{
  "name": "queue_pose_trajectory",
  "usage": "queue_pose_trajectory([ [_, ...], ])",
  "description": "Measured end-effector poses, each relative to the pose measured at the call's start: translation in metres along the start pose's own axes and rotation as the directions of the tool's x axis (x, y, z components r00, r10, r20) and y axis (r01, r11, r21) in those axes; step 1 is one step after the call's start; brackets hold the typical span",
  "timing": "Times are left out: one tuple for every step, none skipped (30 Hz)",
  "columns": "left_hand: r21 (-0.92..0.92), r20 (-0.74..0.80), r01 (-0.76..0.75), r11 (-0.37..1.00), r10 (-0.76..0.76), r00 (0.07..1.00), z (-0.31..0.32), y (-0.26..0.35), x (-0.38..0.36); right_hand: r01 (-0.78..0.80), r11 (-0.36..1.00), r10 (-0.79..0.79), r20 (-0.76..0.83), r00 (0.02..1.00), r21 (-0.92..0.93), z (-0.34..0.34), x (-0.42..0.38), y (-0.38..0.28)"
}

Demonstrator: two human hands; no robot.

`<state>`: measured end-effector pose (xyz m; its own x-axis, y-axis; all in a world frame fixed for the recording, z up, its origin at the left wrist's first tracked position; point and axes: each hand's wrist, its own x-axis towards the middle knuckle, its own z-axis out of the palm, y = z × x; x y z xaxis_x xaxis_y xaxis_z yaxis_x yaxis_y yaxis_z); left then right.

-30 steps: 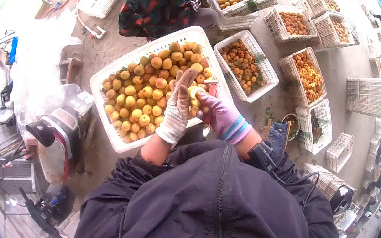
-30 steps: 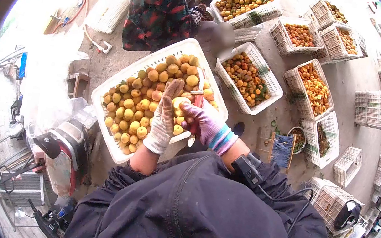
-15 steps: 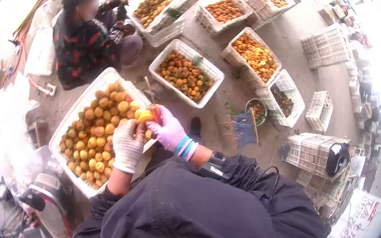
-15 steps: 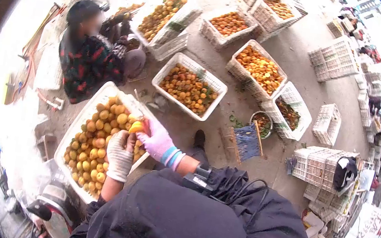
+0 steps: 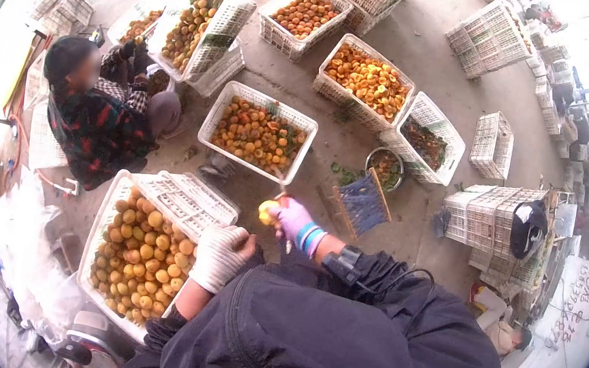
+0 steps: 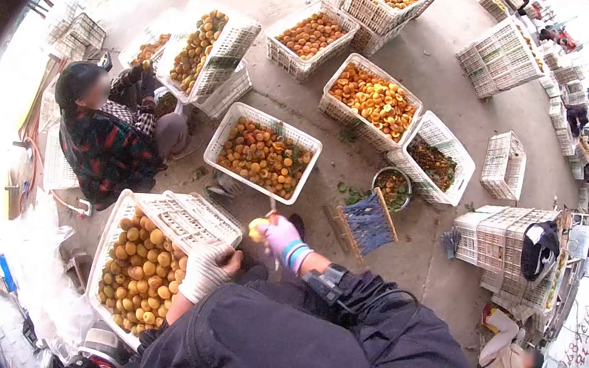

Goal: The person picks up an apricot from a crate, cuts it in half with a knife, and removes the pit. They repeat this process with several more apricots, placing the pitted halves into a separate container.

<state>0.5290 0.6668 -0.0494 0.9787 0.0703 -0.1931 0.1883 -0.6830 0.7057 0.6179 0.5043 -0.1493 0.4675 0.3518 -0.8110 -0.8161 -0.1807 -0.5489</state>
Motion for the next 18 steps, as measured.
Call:
queue_pose_trajectory([
  [0.006,-0.017,0.008,1.000,-0.008,1.000,0.003,0.002,0.001,0.038,0.999,-0.036,-0.084,0.996,0.023,-0.027,0.014,-0.008],
  [0.012,-0.021,0.031,0.999,-0.031,0.999,0.004,0.001,0.001,0.033,0.993,-0.013,-0.173,0.985,0.113,-0.051,0.028,-0.025],
  [0.032,-0.027,0.061,0.998,-0.061,0.998,0.006,-0.003,0.000,0.046,0.989,-0.011,-0.239,0.971,0.141,-0.081,0.047,-0.045],
  [0.058,-0.032,0.105,0.993,-0.103,0.994,0.007,-0.009,-0.006,0.113,0.993,-0.096,-0.361,0.928,0.026,-0.119,0.094,-0.045],
  [0.092,-0.070,0.062,0.994,-0.055,0.996,0.009,-0.020,-0.012,0.124,0.964,-0.039,-0.341,0.939,0.233,-0.148,0.096,-0.088],
  [0.116,-0.085,0.133,0.984,-0.123,0.989,0.003,-0.014,-0.019,0.141,0.947,-0.047,-0.312,0.949,0.287,-0.163,0.097,-0.131],
  [0.101,-0.064,0.259,0.960,-0.254,0.965,0.002,-0.016,-0.030,0.314,0.935,-0.255,-0.307,0.917,0.162,-0.188,0.116,-0.156],
  [0.147,-0.095,0.291,0.946,-0.279,0.956,0.009,-0.026,-0.041,0.296,0.938,-0.215,-0.365,0.906,0.180,-0.217,0.143,-0.180],
  [0.161,-0.085,0.315,0.935,-0.304,0.949,0.013,-0.035,-0.052,0.275,0.959,-0.260,-0.567,0.782,-0.060,-0.238,0.168,-0.193],
  [0.142,-0.034,0.384,0.912,-0.384,0.923,0.015,-0.039,-0.062,0.063,0.987,-0.150,-0.695,0.703,-0.149,-0.243,0.176,-0.211],
  [0.132,-0.016,0.435,0.891,-0.437,0.900,0.016,-0.045,-0.073,0.151,0.968,-0.247,-0.660,0.710,-0.201,-0.253,0.189,-0.207],
  [0.115,0.003,0.475,0.873,-0.478,0.878,0.020,-0.051,-0.084,0.243,0.937,-0.348,-0.626,0.698,-0.249,-0.262,0.198,-0.201],
  [0.108,-0.050,0.470,0.876,-0.468,0.883,0.022,-0.058,-0.094,0.262,0.943,-0.332,-0.541,0.773,-0.203,-0.262,0.206,-0.191],
  [0.100,-0.061,0.480,0.872,-0.476,0.877,0.022,-0.066,-0.102,0.270,0.949,-0.314,-0.450,0.836,-0.160,-0.260,0.206,-0.180],
  [0.086,-0.120,0.558,0.826,-0.547,0.829,0.023,-0.075,-0.112,0.286,0.949,-0.313,-0.463,0.829,-0.129,-0.220,0.176,-0.168],
  [0.067,-0.174,0.629,0.775,-0.611,0.772,0.023,-0.085,-0.122,0.278,0.961,-0.259,-0.360,0.896,0.000,-0.194,0.153,-0.152],
  [0.073,-0.215,0.671,0.738,-0.645,0.733,0.020,-0.096,-0.129,0.251,0.968,-0.236,-0.328,0.915,0.002,-0.173,0.142,-0.130],
  [0.075,-0.251,0.707,0.704,-0.672,0.696,0.014,-0.106,-0.132,0.171,0.983,-0.150,-0.257,0.955,0.060,-0.150,0.124,-0.109],
])
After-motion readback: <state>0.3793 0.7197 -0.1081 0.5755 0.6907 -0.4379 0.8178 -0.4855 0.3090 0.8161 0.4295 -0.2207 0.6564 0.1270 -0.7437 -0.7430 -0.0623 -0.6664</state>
